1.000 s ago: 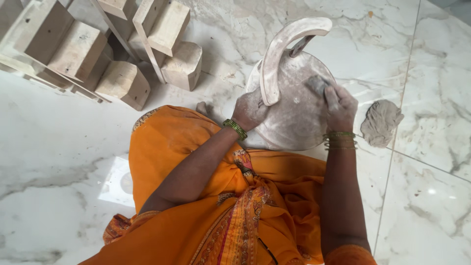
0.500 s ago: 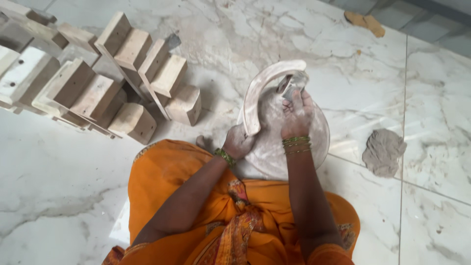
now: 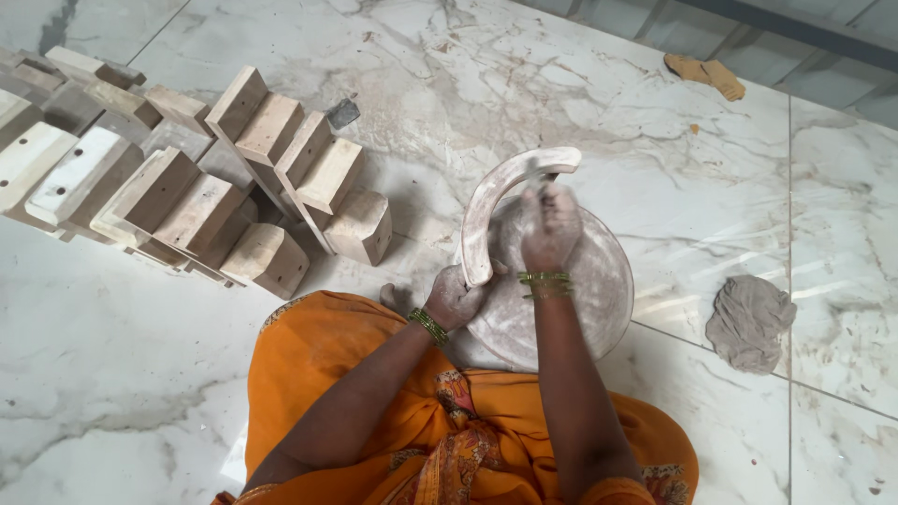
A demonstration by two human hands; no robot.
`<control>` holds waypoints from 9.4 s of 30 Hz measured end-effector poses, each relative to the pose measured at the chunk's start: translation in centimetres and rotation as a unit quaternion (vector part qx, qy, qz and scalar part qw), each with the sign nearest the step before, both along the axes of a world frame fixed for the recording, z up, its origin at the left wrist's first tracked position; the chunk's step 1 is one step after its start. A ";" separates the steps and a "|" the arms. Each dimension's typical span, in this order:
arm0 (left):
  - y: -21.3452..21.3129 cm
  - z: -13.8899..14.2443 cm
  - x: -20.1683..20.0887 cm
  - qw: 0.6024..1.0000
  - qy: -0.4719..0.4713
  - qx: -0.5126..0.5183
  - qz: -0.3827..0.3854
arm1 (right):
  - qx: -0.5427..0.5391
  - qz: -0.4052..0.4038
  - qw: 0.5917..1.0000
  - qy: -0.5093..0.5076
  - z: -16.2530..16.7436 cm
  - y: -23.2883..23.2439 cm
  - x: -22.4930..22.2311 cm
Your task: The person sits on the floor with a plaster mold holding a clay form. They scrape the mold edge with a small scraper, spread and smooth wet clay slip over the mold surface by hand, rotate the mold, and repeatedly press and smooth the clay with their palms.
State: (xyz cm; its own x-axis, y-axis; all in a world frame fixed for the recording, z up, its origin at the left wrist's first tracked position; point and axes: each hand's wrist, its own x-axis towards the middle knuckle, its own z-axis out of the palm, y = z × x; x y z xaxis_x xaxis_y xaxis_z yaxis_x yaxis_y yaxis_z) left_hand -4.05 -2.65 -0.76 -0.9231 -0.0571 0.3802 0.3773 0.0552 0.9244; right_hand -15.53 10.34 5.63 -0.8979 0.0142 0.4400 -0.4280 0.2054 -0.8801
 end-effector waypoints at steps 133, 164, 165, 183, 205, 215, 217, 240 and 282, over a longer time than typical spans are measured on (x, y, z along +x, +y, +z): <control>2.4 -1.8 2.2 0.958 -0.064 -0.096 0.261 | 0.250 -0.082 0.952 0.155 -3.7 14.9 4.7; 5.1 -0.3 7.3 0.956 -0.218 0.077 0.183 | 0.024 -0.106 0.992 -0.058 -4.8 14.8 8.0; 5.3 -0.2 7.4 0.953 -0.225 0.109 0.173 | -0.091 -0.067 0.985 -0.131 -5.1 15.0 7.1; -4.1 2.4 0.5 0.928 -0.360 -0.009 -0.097 | 0.218 -0.134 0.966 0.040 -3.7 13.9 11.4; -1.9 2.0 1.2 0.923 -0.150 -0.297 0.195 | -0.060 0.266 0.948 -0.166 -1.9 11.1 7.2; 0.6 0.4 0.0 0.991 -0.096 0.022 0.089 | 0.012 0.223 0.966 -0.130 -2.2 10.0 8.3; -0.1 0.3 -0.7 0.983 -0.020 -0.094 0.155 | 0.008 0.227 0.964 -0.137 -1.9 9.8 8.5; -2.8 0.8 -5.2 0.933 -0.281 -0.219 -0.052 | 0.033 0.230 0.965 -0.123 0.5 8.1 9.3; 3.8 0.2 3.3 0.947 -0.046 -0.237 0.210 | 0.049 0.220 0.968 -0.114 0.0 7.7 8.9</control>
State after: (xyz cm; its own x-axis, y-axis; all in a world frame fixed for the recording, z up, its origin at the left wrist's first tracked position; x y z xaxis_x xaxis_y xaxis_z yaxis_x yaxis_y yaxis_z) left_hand -0.76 1.17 -0.57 -0.8870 -0.2708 0.3740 0.1486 0.5996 0.7864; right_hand -6.63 18.06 5.68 -0.8816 -0.4233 0.2089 -0.2892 0.1346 -0.9477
